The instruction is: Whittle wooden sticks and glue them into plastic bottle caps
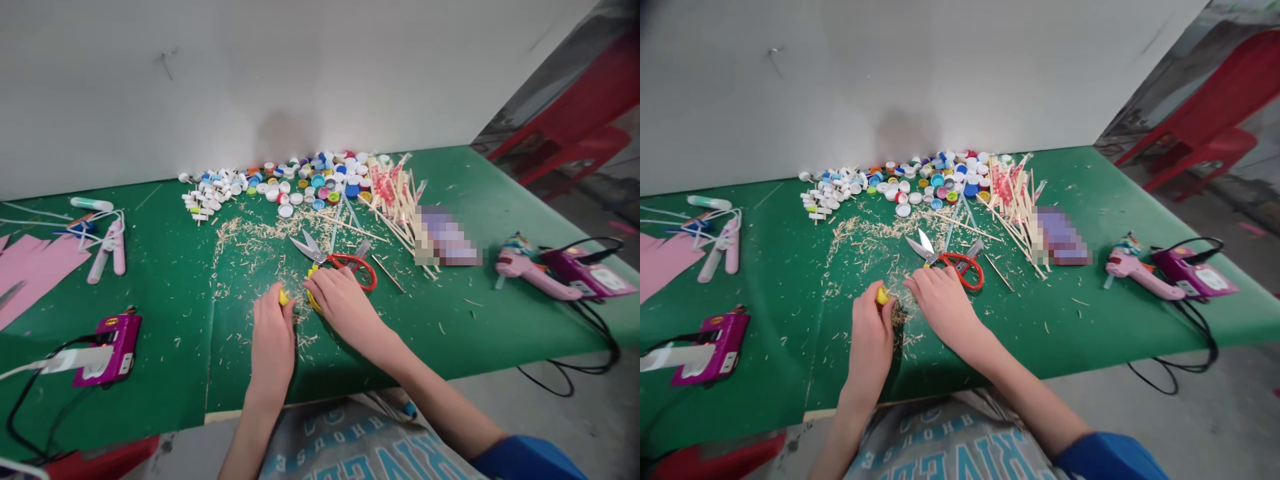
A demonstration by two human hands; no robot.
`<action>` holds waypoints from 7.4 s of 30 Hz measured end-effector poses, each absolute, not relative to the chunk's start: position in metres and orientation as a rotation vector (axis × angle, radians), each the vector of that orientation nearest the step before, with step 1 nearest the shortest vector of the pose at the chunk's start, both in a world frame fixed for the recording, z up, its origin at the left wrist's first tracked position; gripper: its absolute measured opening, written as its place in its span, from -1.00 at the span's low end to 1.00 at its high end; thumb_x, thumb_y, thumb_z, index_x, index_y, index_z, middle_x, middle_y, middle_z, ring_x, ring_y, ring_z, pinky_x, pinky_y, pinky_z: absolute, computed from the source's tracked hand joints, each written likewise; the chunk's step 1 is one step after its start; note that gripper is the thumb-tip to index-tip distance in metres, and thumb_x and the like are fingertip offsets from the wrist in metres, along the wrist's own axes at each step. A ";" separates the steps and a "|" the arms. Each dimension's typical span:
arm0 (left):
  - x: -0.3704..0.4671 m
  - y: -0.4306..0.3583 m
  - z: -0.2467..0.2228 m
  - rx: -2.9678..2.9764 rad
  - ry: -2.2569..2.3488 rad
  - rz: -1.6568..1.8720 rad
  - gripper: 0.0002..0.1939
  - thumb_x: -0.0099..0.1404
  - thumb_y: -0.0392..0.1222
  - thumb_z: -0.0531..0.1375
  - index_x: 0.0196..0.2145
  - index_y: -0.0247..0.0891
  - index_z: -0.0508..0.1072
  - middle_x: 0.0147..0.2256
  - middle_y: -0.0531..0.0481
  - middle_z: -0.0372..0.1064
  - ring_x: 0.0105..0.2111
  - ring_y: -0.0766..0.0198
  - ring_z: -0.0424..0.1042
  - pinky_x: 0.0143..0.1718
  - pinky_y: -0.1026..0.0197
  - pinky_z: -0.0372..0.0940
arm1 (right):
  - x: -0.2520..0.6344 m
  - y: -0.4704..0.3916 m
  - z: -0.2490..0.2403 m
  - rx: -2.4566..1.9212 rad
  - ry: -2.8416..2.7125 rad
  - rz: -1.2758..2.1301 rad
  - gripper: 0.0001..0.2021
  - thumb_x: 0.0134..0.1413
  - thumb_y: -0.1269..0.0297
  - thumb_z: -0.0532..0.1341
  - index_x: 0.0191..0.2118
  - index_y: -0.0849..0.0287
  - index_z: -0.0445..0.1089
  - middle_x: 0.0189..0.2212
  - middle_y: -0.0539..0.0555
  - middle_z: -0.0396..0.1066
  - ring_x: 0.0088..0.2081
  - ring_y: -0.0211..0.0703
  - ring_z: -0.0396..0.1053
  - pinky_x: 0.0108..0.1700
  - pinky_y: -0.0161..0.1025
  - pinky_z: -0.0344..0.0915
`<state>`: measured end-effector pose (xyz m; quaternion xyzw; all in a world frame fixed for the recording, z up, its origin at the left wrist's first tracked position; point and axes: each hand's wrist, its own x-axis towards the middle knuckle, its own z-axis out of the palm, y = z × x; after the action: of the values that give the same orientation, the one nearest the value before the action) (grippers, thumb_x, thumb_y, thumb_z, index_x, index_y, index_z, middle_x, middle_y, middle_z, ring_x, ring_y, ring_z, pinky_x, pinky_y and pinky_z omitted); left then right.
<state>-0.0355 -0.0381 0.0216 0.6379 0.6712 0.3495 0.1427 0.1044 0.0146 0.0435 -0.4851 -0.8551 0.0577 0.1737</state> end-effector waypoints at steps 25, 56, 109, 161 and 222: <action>-0.034 -0.039 0.022 1.421 1.795 1.136 -0.64 0.37 -0.01 0.02 0.05 -0.20 0.26 -0.03 -0.15 0.36 -0.09 0.20 0.39 -0.08 0.15 0.30 | 0.116 0.005 0.068 -1.279 -2.044 1.252 -0.65 0.35 0.12 -0.10 -0.28 0.15 0.34 -0.36 0.03 0.40 -0.32 -0.23 0.31 -0.23 -0.27 0.18; -0.049 -0.040 0.007 2.001 1.794 0.815 -0.67 0.40 -0.21 0.00 0.09 -0.25 0.25 0.02 -0.10 0.30 0.05 0.14 0.13 0.13 0.00 0.17 | 0.092 0.007 0.044 -1.121 -2.677 0.109 -0.89 0.27 0.37 0.06 -0.23 0.22 0.32 -0.31 0.08 0.34 -0.28 -0.12 0.23 -0.19 -0.15 0.15; -0.051 -0.048 -0.003 2.519 1.753 0.926 -0.67 0.35 -0.30 0.08 0.06 -0.41 0.27 -0.11 -0.23 0.40 -0.08 0.09 0.35 -0.05 0.03 0.34 | 0.098 -0.007 0.034 -1.128 -2.692 0.236 -0.74 0.32 0.34 -0.05 -0.39 0.19 0.26 -0.44 0.04 0.28 -0.37 -0.17 0.10 -0.24 -0.18 0.07; -0.077 -0.051 0.018 1.986 1.421 1.164 -0.72 0.30 -0.29 0.17 -0.02 -0.20 0.38 -0.09 -0.02 0.45 -0.08 0.36 0.43 0.03 0.32 0.31 | 0.099 0.000 0.063 -0.957 -2.611 0.830 -0.78 0.34 0.38 -0.06 -0.30 0.19 0.27 -0.36 0.03 0.29 -0.30 -0.20 0.15 -0.17 -0.21 0.13; -0.062 -0.048 0.049 0.422 0.962 1.750 -0.68 0.37 -0.03 0.02 -0.49 -0.23 0.23 -0.63 0.16 -0.06 -0.63 0.43 -0.05 -0.59 0.38 0.04 | 0.113 -0.036 0.052 -1.086 -2.173 0.823 -0.73 0.32 0.28 -0.06 -0.35 0.16 0.30 -0.48 0.01 0.33 -0.43 -0.27 0.27 -0.35 -0.29 0.18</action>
<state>-0.0616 -0.0485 0.0495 0.1761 0.4019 0.7310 0.5227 0.1134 -0.0356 0.0524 -0.4058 -0.8122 0.3076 0.2846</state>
